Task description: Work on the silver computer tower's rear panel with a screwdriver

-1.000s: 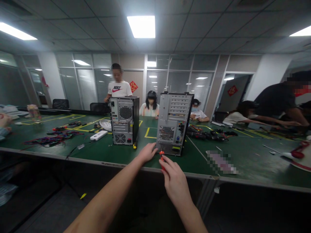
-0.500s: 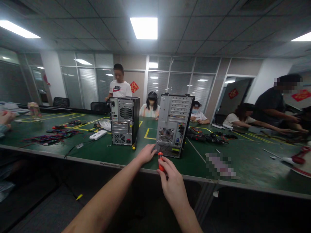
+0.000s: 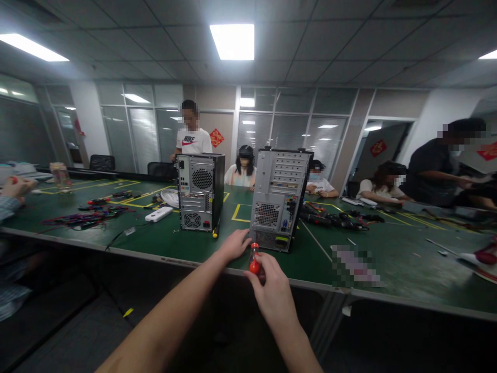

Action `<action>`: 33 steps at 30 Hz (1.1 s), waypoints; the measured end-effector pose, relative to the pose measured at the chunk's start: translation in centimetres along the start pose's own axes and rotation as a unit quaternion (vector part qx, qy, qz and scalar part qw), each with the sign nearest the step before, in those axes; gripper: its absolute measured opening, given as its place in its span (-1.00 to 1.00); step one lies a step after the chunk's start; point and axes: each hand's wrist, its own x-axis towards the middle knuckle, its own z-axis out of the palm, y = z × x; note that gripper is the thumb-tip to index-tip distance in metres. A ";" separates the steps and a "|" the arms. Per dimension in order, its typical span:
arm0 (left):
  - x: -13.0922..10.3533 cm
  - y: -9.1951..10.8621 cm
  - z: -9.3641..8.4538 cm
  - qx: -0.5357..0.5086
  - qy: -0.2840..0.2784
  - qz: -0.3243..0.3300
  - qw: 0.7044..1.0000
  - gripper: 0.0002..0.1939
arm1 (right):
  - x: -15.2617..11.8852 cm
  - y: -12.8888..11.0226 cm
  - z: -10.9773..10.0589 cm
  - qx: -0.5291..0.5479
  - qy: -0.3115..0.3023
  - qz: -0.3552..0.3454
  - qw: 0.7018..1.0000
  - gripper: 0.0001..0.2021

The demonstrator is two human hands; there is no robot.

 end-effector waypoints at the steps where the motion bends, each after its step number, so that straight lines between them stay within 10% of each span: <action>1: 0.0 0.0 0.0 0.000 0.000 0.002 1.000 -0.58 | 0.0 0.0 0.0 0.002 0.002 0.000 1.000 -0.73; 33: -0.1 0.2 -0.1 0.003 -0.002 0.005 1.000 -0.58 | 0.0 0.3 -0.3 -0.015 0.029 -0.002 0.999 -0.76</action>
